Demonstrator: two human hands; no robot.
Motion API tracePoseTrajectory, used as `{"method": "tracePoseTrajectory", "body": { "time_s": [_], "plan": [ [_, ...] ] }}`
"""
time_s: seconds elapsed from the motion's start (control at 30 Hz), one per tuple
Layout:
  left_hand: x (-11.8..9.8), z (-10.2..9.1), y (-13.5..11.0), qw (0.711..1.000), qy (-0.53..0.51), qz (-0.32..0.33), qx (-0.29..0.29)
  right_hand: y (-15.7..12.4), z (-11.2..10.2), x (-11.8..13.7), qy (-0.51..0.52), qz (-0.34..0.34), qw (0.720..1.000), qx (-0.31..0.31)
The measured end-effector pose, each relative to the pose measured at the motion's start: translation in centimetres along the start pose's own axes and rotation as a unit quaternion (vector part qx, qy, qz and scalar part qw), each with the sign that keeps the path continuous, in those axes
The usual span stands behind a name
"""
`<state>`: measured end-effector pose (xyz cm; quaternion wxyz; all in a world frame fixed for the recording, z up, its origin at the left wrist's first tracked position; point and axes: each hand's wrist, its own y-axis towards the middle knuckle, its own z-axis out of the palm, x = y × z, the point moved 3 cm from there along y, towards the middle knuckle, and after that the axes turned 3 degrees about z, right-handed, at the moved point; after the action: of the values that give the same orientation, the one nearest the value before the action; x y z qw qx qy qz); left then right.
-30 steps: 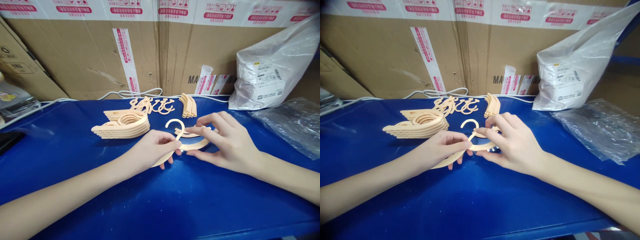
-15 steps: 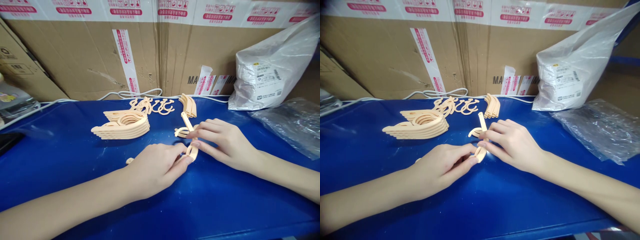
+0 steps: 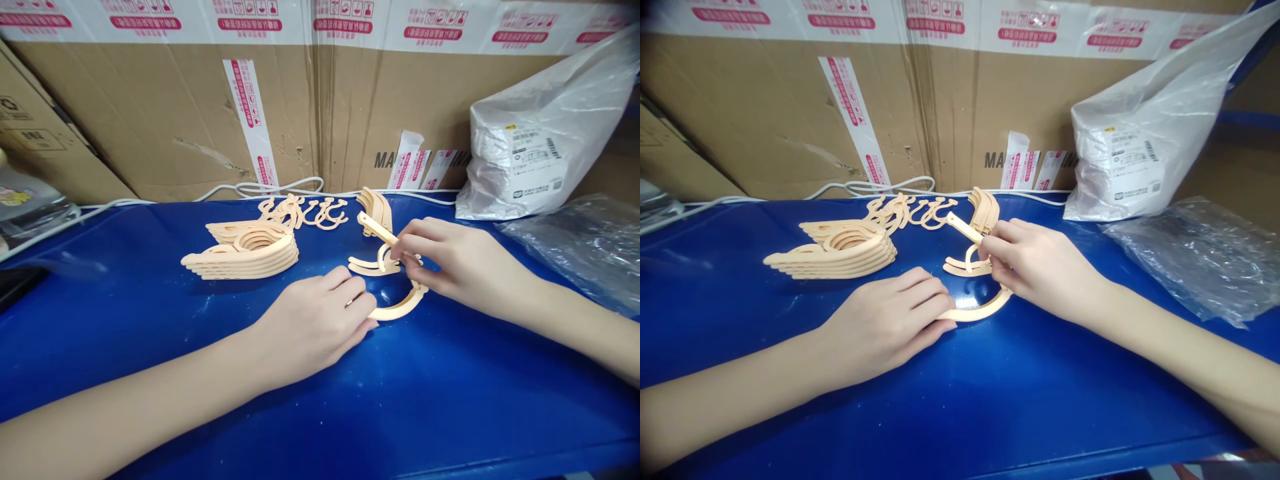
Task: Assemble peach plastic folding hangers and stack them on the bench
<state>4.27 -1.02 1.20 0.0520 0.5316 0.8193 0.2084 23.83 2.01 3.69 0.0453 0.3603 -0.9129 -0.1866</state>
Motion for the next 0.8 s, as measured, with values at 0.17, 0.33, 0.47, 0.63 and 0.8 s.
{"method": "tracePoseTrajectory", "body": {
  "time_s": [0.17,0.33,0.47,0.63,0.8],
  "plan": [
    [1.0,0.6,-0.2,0.995,-0.09,-0.048,0.022,-0.1,-0.3,-0.3,-0.153,-0.052,0.987,0.013],
    [1.6,1.7,-0.1,0.978,-0.135,-0.101,0.123,0.0,-0.1,-0.7,-0.228,-0.074,0.971,0.026],
    [1.4,1.6,-0.1,0.986,-0.084,-0.094,0.113,0.1,0.0,-1.1,-0.256,-0.045,0.965,0.02],
    [0.0,0.3,-0.2,0.993,0.104,-0.055,0.012,-0.1,0.3,-2.0,-0.251,-0.028,0.967,0.026],
    [-0.9,-0.6,-0.1,0.977,0.205,-0.052,-0.015,-0.2,1.3,-3.0,-0.229,-0.025,0.971,0.068]
  ]
}}
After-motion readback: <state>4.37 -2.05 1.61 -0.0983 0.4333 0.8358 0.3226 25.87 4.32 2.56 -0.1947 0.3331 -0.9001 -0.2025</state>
